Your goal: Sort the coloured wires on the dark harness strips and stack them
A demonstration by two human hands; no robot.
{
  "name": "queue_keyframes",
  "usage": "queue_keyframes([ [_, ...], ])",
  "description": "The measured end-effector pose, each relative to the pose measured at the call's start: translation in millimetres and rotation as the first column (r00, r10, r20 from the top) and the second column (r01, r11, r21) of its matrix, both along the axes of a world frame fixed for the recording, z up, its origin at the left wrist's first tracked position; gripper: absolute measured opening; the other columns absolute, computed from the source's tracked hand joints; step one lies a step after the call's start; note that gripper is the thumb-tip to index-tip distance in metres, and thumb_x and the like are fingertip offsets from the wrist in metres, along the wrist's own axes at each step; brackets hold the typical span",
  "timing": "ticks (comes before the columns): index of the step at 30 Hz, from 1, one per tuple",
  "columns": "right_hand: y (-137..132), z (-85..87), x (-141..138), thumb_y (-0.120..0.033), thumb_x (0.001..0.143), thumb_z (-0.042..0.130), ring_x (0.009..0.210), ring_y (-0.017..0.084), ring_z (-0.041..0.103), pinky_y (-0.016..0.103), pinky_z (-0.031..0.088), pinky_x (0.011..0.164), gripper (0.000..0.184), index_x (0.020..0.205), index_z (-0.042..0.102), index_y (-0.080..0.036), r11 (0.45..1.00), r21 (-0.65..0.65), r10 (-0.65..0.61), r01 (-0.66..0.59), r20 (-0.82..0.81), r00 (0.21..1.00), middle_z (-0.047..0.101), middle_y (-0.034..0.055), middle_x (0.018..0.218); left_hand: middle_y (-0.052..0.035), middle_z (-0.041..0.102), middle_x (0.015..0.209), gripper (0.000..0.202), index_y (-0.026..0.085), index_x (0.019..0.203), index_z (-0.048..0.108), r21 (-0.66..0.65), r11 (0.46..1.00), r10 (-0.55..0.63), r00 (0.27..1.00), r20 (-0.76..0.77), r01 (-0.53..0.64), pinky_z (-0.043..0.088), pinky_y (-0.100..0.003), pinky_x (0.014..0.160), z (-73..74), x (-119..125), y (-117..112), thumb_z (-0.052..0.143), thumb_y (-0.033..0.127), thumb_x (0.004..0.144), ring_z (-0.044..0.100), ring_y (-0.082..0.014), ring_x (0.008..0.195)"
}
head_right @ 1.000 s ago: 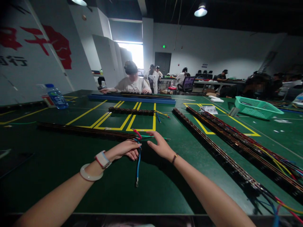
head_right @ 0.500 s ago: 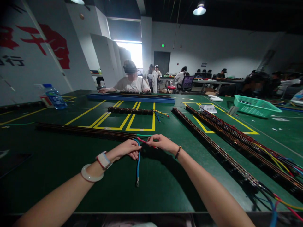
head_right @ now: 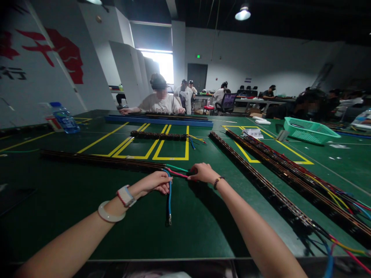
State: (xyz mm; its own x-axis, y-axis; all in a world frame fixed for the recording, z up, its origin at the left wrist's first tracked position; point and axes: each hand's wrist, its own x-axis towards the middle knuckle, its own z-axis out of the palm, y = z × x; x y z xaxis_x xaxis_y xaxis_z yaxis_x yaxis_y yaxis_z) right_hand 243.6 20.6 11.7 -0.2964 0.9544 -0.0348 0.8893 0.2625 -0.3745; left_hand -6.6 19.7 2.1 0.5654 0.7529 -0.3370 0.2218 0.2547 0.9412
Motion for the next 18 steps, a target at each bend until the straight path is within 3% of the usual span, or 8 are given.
queue_keyframes([
  [3,-3,3.0,-3,-0.057,0.072,0.064,0.063,0.014,0.055,0.023,0.035,0.054,0.042,0.086,0.069,-0.018,0.989,-0.143,0.019,-0.026,-0.053,0.998,0.066,0.0032,0.076,-0.0064,0.065,0.06,0.031,0.011,0.072,0.053,-0.04,0.999,0.037,0.998,0.058,-0.034,0.052,-0.023,0.059,0.4,2,-3,0.067,0.039,0.076,0.066,-0.0142,0.058],
  [6,-6,3.8,-6,-0.059,0.074,0.059,0.052,0.011,0.046,0.024,0.029,0.049,0.043,0.072,0.068,-0.016,0.975,-0.205,0.078,-0.085,-0.043,0.996,0.059,-0.0004,0.06,-0.0077,0.067,0.067,0.025,0.011,0.077,0.054,-0.094,0.992,0.095,0.985,0.144,-0.082,0.054,-0.027,0.069,1.0,4,-7,0.067,0.032,0.078,0.067,-0.0143,0.064],
  [10,-15,5.6,-13,-0.055,0.077,0.055,0.049,0.009,0.04,0.023,0.027,0.047,0.042,0.068,0.065,-0.015,0.964,-0.224,0.122,-0.146,-0.115,0.986,0.051,-0.003,0.054,-0.0099,0.067,0.074,0.015,0.011,0.085,0.054,-0.17,0.982,0.118,0.961,0.248,-0.076,0.053,-0.034,0.08,3.5,8,-12,0.062,0.022,0.082,0.069,-0.0173,0.073],
  [14,-30,8.8,-19,-0.048,0.079,0.054,0.052,0.009,0.043,0.021,0.029,0.048,0.036,0.07,0.064,-0.014,0.957,-0.245,0.103,-0.157,-0.217,0.971,0.055,-0.0025,0.06,-0.0115,0.068,0.077,0.009,0.01,0.093,0.051,-0.225,0.971,0.152,0.941,0.303,-0.084,0.053,-0.031,0.082,3.2,13,-15,0.052,0.018,0.088,0.069,-0.018,0.077],
  [18,-42,9.2,-29,-0.05,0.077,0.056,0.05,0.009,0.042,0.02,0.026,0.044,0.037,0.067,0.062,-0.015,0.968,-0.22,0.078,-0.124,-0.208,0.975,0.054,-0.0027,0.056,-0.012,0.068,0.08,0.009,0.011,0.092,0.05,-0.265,0.957,0.206,0.922,0.329,-0.119,0.053,-0.03,0.082,-0.6,15,-15,0.053,0.018,0.088,0.069,-0.0174,0.076],
])
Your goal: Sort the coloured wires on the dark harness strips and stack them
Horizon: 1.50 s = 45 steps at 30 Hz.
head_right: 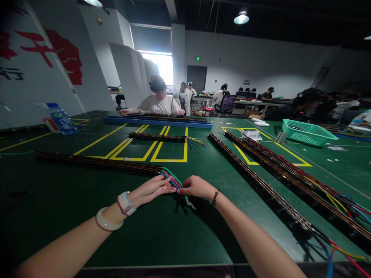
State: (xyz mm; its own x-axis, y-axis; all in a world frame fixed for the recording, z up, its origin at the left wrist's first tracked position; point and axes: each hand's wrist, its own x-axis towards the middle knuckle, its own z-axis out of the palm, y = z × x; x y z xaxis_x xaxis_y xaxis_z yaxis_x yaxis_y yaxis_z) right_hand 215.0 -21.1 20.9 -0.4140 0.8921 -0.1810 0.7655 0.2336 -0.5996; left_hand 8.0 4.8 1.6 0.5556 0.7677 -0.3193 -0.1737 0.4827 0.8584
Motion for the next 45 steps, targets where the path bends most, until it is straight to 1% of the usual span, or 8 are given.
queue_keyframes([
  [10,-8,2.0,-10,-0.03,0.074,0.057,0.046,0.007,0.038,0.02,0.024,0.043,0.023,0.057,0.055,-0.015,0.98,0.07,-0.181,0.185,-0.056,0.982,0.046,-0.0045,0.049,-0.0128,0.067,0.088,0.016,0.007,0.091,0.058,0.008,1.0,-0.023,1.0,0.021,0.023,0.051,-0.028,0.083,-1.1,0,-2,0.055,0.022,0.087,0.066,-0.0152,0.078],
  [13,-11,4.3,-12,-0.035,0.079,0.053,0.046,0.007,0.037,0.02,0.024,0.044,0.03,0.058,0.055,-0.015,0.983,0.082,-0.158,0.165,-0.085,0.984,0.046,-0.004,0.049,-0.0104,0.067,0.086,0.016,0.008,0.087,0.06,0.007,0.999,-0.041,0.998,0.058,0.04,0.048,-0.028,0.083,-0.7,2,-5,0.06,0.024,0.084,0.064,-0.0142,0.078],
  [19,-22,10.6,-22,-0.031,0.086,0.046,0.052,0.009,0.039,0.023,0.023,0.05,0.032,0.06,0.055,-0.016,0.921,0.381,-0.121,0.082,0.08,0.989,0.051,-0.0001,0.056,-0.0024,0.06,0.075,0.023,0.013,0.08,0.058,0.133,0.99,0.034,0.999,0.034,-0.038,0.041,-0.022,0.063,-6.1,8,-10,0.067,0.033,0.078,0.055,-0.0107,0.07],
  [21,-24,12.1,-23,-0.029,0.086,0.046,0.054,0.01,0.041,0.024,0.023,0.052,0.029,0.061,0.055,-0.016,0.915,0.403,-0.086,0.036,0.109,0.99,0.052,0.0007,0.059,-0.0005,0.058,0.07,0.028,0.013,0.076,0.056,0.169,0.985,0.038,0.999,0.009,-0.039,0.037,-0.021,0.058,-7.5,10,-11,0.067,0.038,0.076,0.052,-0.0095,0.064],
  [27,-15,4.7,-16,-0.037,0.088,0.043,0.051,0.008,0.04,0.02,0.027,0.049,0.034,0.063,0.049,-0.016,0.983,0.143,-0.088,0.114,-0.174,0.981,0.045,-0.0039,0.056,0.0013,0.055,0.067,0.028,0.014,0.073,0.054,0.165,0.985,0.041,0.998,0.038,-0.047,0.034,-0.022,0.057,-9.0,13,-11,0.066,0.039,0.077,0.047,-0.0092,0.061],
  [32,0,1.5,4,-0.04,0.087,0.045,0.047,0.008,0.04,0.019,0.028,0.045,0.032,0.068,0.055,-0.016,0.981,-0.019,-0.189,0.193,-0.315,0.93,0.047,-0.004,0.054,0.0,0.058,0.071,0.016,0.015,0.075,0.056,0.077,0.995,0.047,0.989,0.138,-0.058,0.039,-0.024,0.067,-6.9,13,-12,0.064,0.027,0.08,0.053,-0.0113,0.068],
  [38,13,5.1,26,-0.043,0.09,0.046,0.048,0.01,0.048,0.021,0.029,0.048,0.037,0.077,0.069,-0.017,0.965,0.237,-0.127,0.112,0.049,0.991,0.058,0.0,0.057,-0.0064,0.065,0.08,0.008,0.012,0.076,0.059,0.051,0.997,0.054,0.996,0.075,-0.058,0.044,-0.031,0.085,-1.2,10,-13,0.06,0.017,0.082,0.061,-0.0153,0.082],
  [45,24,0.1,27,-0.042,0.093,0.045,0.075,0.017,0.063,0.024,0.034,0.062,0.032,0.087,0.07,-0.022,0.856,0.501,-0.154,-0.126,0.48,0.864,0.07,0.0055,0.081,-0.0112,0.068,0.085,0.009,0.011,0.078,0.06,0.08,0.997,0.013,0.998,-0.056,-0.008,0.047,-0.037,0.086,5.3,8,-12,0.058,0.018,0.083,0.064,-0.0195,0.088],
])
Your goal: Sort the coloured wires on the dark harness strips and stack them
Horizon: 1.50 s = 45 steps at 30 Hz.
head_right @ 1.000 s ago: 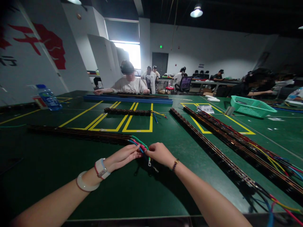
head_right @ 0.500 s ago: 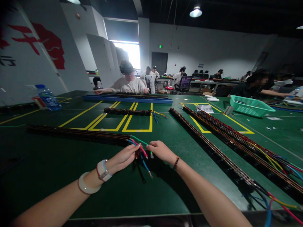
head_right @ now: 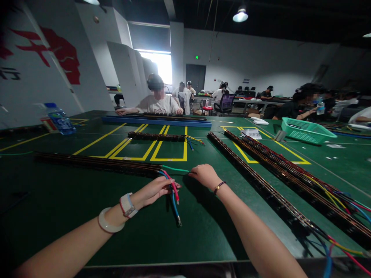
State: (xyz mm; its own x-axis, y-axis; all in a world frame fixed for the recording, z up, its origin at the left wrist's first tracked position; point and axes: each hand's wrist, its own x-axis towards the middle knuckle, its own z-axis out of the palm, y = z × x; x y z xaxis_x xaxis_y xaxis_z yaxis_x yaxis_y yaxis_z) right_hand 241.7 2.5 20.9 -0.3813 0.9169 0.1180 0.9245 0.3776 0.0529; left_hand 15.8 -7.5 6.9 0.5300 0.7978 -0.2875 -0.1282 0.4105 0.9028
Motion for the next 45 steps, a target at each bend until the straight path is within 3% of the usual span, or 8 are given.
queue_keyframes([
  [5,14,6.3,-4,-0.03,0.094,0.046,0.085,0.019,0.062,0.028,0.033,0.071,0.023,0.109,0.064,-0.025,0.993,0.12,0.0,-0.021,0.175,0.985,0.07,0.0071,0.09,-0.0091,0.068,0.082,0.01,0.011,0.076,0.058,0.029,0.999,-0.015,0.999,-0.038,0.016,0.046,-0.039,0.089,2.3,-1,-2,0.06,0.019,0.082,0.065,-0.0193,0.087],
  [9,33,9.5,-8,-0.017,0.092,0.046,0.081,0.019,0.061,0.03,0.032,0.07,0.025,0.107,0.064,-0.021,0.99,0.123,0.036,-0.073,0.281,0.959,0.069,0.0089,0.085,-0.0091,0.068,0.083,0.014,0.012,0.079,0.058,0.063,0.996,-0.057,0.997,-0.058,0.06,0.045,-0.04,0.092,-2.4,-2,0,0.065,0.024,0.078,0.065,-0.0201,0.088],
  [16,68,10.6,-14,-0.014,0.091,0.046,0.083,0.02,0.058,0.032,0.03,0.072,0.024,0.102,0.067,-0.017,0.984,0.102,0.112,-0.145,0.275,0.955,0.068,0.0115,0.085,-0.0091,0.069,0.085,0.015,0.012,0.08,0.057,0.058,0.994,-0.087,0.996,-0.023,0.089,0.045,-0.039,0.093,-4.5,-4,3,0.067,0.023,0.077,0.065,-0.019,0.089],
  [21,54,3.9,-16,-0.019,0.087,0.054,0.083,0.023,0.056,0.034,0.031,0.075,0.018,0.097,0.069,-0.017,0.982,0.108,0.124,-0.155,0.25,0.96,0.067,0.0117,0.085,-0.0104,0.068,0.084,0.01,0.01,0.079,0.06,0.004,0.997,-0.081,0.996,0.04,0.081,0.045,-0.037,0.093,-0.5,-5,4,0.061,0.02,0.082,0.064,-0.019,0.091],
  [27,-7,4.9,-19,-0.033,0.088,0.055,0.091,0.021,0.052,0.033,0.035,0.083,0.043,0.129,0.049,-0.02,0.917,0.236,0.326,-0.323,0.027,0.945,0.061,0.0102,0.102,-0.0093,0.068,0.082,0.009,0.009,0.08,0.061,-0.009,0.998,-0.062,0.992,0.11,0.064,0.047,-0.033,0.089,-8.4,-3,7,0.056,0.015,0.084,0.064,-0.0166,0.085],
  [32,-36,2.0,-25,-0.027,0.095,0.041,0.087,0.018,0.052,0.032,0.038,0.082,0.033,0.127,0.051,-0.023,0.83,0.189,0.539,-0.525,-0.026,0.842,0.063,0.0073,0.098,-0.0077,0.068,0.079,0.012,0.011,0.08,0.06,-0.05,0.997,-0.046,0.987,0.152,0.054,0.049,-0.036,0.084,-14.9,-6,14,0.058,0.022,0.083,0.065,-0.0173,0.078],
  [38,-23,-6.3,-21,-0.027,0.094,0.044,0.087,0.017,0.056,0.03,0.042,0.079,0.025,0.113,0.06,-0.02,0.918,0.205,0.395,-0.339,-0.408,0.823,0.066,0.0077,0.096,-0.0175,0.069,0.086,0.023,0.006,0.093,0.06,-0.139,0.974,-0.156,0.977,0.144,0.176,0.047,-0.043,0.087,-10.1,-12,14,0.052,0.026,0.085,0.067,-0.0239,0.085],
  [45,0,5.6,-37,-0.037,0.094,0.044,0.085,0.017,0.059,0.027,0.042,0.078,0.027,0.096,0.066,-0.02,0.976,0.143,0.216,-0.163,-0.698,0.682,0.067,0.0047,0.091,-0.0179,0.07,0.083,0.018,0.007,0.089,0.058,-0.078,0.992,-0.094,0.993,0.065,0.099,0.048,-0.044,0.087,-16.3,-6,8,0.056,0.025,0.085,0.069,-0.0236,0.081],
])
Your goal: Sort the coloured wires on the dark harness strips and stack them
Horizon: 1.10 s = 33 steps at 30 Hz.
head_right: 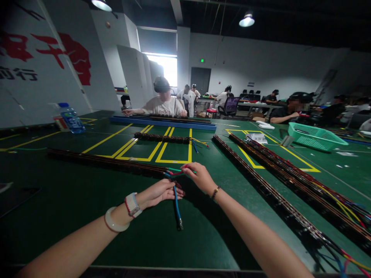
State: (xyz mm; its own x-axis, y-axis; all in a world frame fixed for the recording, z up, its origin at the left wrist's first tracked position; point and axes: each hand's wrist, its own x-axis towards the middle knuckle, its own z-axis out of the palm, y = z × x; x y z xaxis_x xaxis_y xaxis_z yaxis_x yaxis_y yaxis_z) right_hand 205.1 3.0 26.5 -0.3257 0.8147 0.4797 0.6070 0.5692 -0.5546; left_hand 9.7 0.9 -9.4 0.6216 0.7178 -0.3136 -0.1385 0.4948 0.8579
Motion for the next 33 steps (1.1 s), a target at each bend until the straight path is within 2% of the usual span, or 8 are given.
queue_keyframes([
  [5,22,18.6,-42,-0.041,0.095,0.04,0.073,0.015,0.056,0.023,0.037,0.065,0.034,0.092,0.063,-0.017,0.996,0.018,-0.083,0.082,0.051,0.995,0.064,0.0039,0.08,-0.0153,0.07,0.081,0.014,0.009,0.085,0.058,-0.003,1.0,0.022,1.0,0.006,-0.022,0.049,-0.043,0.085,1.2,0,0,0.056,0.023,0.084,0.069,-0.0232,0.079],
  [9,34,28.1,-79,-0.037,0.095,0.042,0.065,0.013,0.051,0.022,0.028,0.057,0.03,0.088,0.062,-0.017,0.998,0.06,-0.045,0.033,0.208,0.977,0.061,0.0028,0.073,-0.0139,0.07,0.075,0.017,0.009,0.077,0.06,-0.021,0.999,0.028,1.0,0.005,-0.028,0.05,-0.039,0.084,1.4,-1,-1,0.052,0.021,0.085,0.069,-0.0215,0.076],
  [12,36,31.5,-89,-0.036,0.095,0.044,0.066,0.013,0.051,0.022,0.027,0.057,0.028,0.089,0.063,-0.017,0.999,0.032,-0.003,-0.004,0.239,0.971,0.062,0.0036,0.074,-0.013,0.07,0.075,0.017,0.009,0.075,0.061,-0.033,0.999,0.023,1.0,0.013,-0.023,0.05,-0.038,0.084,0.1,-1,0,0.056,0.024,0.083,0.069,-0.0208,0.075],
  [18,21,25.8,-50,-0.042,0.092,0.046,0.069,0.013,0.054,0.021,0.036,0.061,0.033,0.103,0.064,-0.017,0.985,-0.122,0.126,-0.121,0.028,0.992,0.064,0.003,0.081,-0.0145,0.07,0.081,0.017,0.009,0.081,0.06,0.014,1.0,0.006,1.0,0.012,-0.006,0.048,-0.042,0.087,2.3,0,-1,0.057,0.026,0.083,0.068,-0.0221,0.081],
  [23,-7,1.9,0,-0.043,0.09,0.046,0.072,0.015,0.056,0.025,0.041,0.067,0.034,0.109,0.062,-0.019,0.992,-0.126,0.006,-0.007,-0.01,1.0,0.064,0.0031,0.083,-0.0129,0.07,0.083,0.011,0.012,0.091,0.054,0.023,0.998,0.065,0.997,-0.04,-0.064,0.049,-0.042,0.085,8.7,3,-8,0.053,0.022,0.086,0.068,-0.0208,0.081],
  [27,-27,-11.0,29,-0.039,0.091,0.045,0.072,0.016,0.056,0.027,0.042,0.068,0.03,0.107,0.062,-0.02,0.99,-0.118,-0.076,0.083,0.057,0.995,0.064,0.0029,0.082,-0.0094,0.068,0.073,0.018,0.013,0.091,0.048,0.131,0.991,0.058,0.975,-0.215,-0.03,0.053,-0.036,0.069,11.5,-1,-9,0.05,0.031,0.089,0.068,-0.0203,0.069],
  [30,-35,-11.8,42,-0.036,0.092,0.044,0.073,0.016,0.057,0.027,0.042,0.068,0.028,0.107,0.062,-0.02,0.985,-0.118,-0.119,0.128,0.081,0.99,0.064,0.003,0.084,-0.0046,0.064,0.059,0.025,0.015,0.086,0.047,0.238,0.97,0.052,0.916,-0.398,0.049,0.049,-0.028,0.051,12.9,-6,-4,0.05,0.039,0.087,0.065,-0.0194,0.052],
  [33,-36,-9.5,48,-0.032,0.091,0.044,0.073,0.015,0.057,0.027,0.043,0.068,0.027,0.108,0.062,-0.021,0.982,-0.101,-0.147,0.158,0.107,0.983,0.065,0.0032,0.085,-0.0023,0.06,0.05,0.024,0.017,0.076,0.046,0.294,0.944,0.031,0.848,-0.529,0.149,0.045,-0.026,0.043,15.4,-10,3,0.051,0.038,0.085,0.061,-0.0184,0.043],
])
